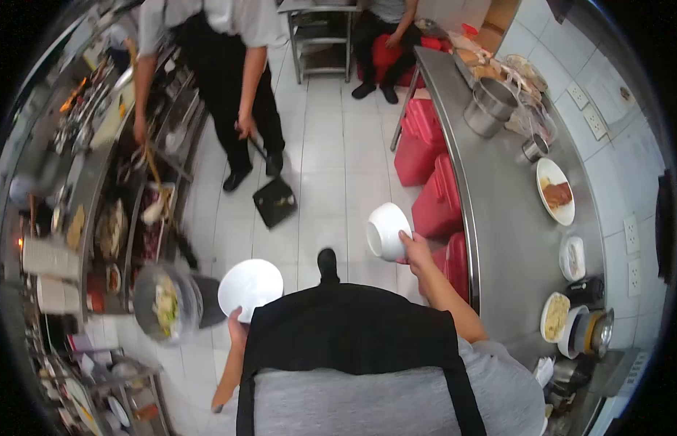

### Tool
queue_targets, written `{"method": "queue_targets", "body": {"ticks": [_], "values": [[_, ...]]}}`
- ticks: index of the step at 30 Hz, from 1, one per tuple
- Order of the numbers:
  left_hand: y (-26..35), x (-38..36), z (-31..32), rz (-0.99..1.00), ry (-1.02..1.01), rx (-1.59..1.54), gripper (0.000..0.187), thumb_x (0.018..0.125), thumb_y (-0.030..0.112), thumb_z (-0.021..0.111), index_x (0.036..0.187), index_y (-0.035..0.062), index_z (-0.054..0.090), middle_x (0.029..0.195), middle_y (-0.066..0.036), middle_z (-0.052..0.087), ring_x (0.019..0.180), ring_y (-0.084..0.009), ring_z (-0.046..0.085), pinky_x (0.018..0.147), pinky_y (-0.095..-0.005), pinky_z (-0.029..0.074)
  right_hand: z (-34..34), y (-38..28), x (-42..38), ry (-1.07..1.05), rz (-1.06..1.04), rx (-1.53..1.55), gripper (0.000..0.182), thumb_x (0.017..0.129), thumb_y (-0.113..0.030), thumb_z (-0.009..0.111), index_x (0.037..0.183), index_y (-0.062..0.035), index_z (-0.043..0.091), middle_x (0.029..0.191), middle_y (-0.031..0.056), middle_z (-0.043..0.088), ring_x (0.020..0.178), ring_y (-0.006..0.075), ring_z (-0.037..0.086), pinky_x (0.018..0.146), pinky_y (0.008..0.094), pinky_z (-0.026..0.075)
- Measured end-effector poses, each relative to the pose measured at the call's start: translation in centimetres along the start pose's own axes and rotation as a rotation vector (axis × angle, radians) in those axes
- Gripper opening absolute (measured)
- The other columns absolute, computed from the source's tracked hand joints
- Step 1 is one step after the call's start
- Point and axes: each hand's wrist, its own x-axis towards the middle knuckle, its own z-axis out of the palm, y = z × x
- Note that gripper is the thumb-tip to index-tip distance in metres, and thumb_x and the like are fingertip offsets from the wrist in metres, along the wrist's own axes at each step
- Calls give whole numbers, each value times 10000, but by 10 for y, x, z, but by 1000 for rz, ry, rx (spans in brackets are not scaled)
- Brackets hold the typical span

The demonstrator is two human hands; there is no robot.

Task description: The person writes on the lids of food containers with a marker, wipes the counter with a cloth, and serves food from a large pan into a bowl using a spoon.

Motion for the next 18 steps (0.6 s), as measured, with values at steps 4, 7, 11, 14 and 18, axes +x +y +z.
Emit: {"method": "queue_targets", "body": {"ticks": [4,7,11,14,18], "values": [[55,161,32,-636,-189,-10,574,735,239,598,1231,-7,446,1110,-142,578,970,-310,584,874,-415,471,26,-107,44,12,52,129,374,862,-391,595,1092,-98,558,971,64,607,817,214,603,539,358,512],[93,192,174,-134,-157,195,632,747,274,576,1290,10,386,1211,-143,516,1047,-327,548,858,-441,471,30,-166,86,9,48,194,399,867,-397,590,1130,-101,535,1010,67,600,825,226,606,574,368,510],[141,187,377,-24,-320,232,691,766,332,557,1353,63,311,1293,-133,457,1137,-329,496,834,-483,468,25,-229,147,-16,-7,260,444,878,-406,576,1183,-92,500,1091,78,575,896,246,599,650,399,513],[165,248,465,8,-444,251,772,733,387,603,1362,76,280,1273,-159,449,1077,-347,522,806,-484,479,24,-279,208,2,-53,319,430,878,-405,577,1175,-101,516,1037,65,605,852,210,610,608,358,513],[182,303,577,-21,-501,214,700,759,352,570,1356,95,310,1295,-114,464,1153,-323,488,843,-488,445,29,-348,304,-19,-94,378,429,875,-410,581,1169,-103,523,991,58,621,825,187,616,587,319,509]]}}
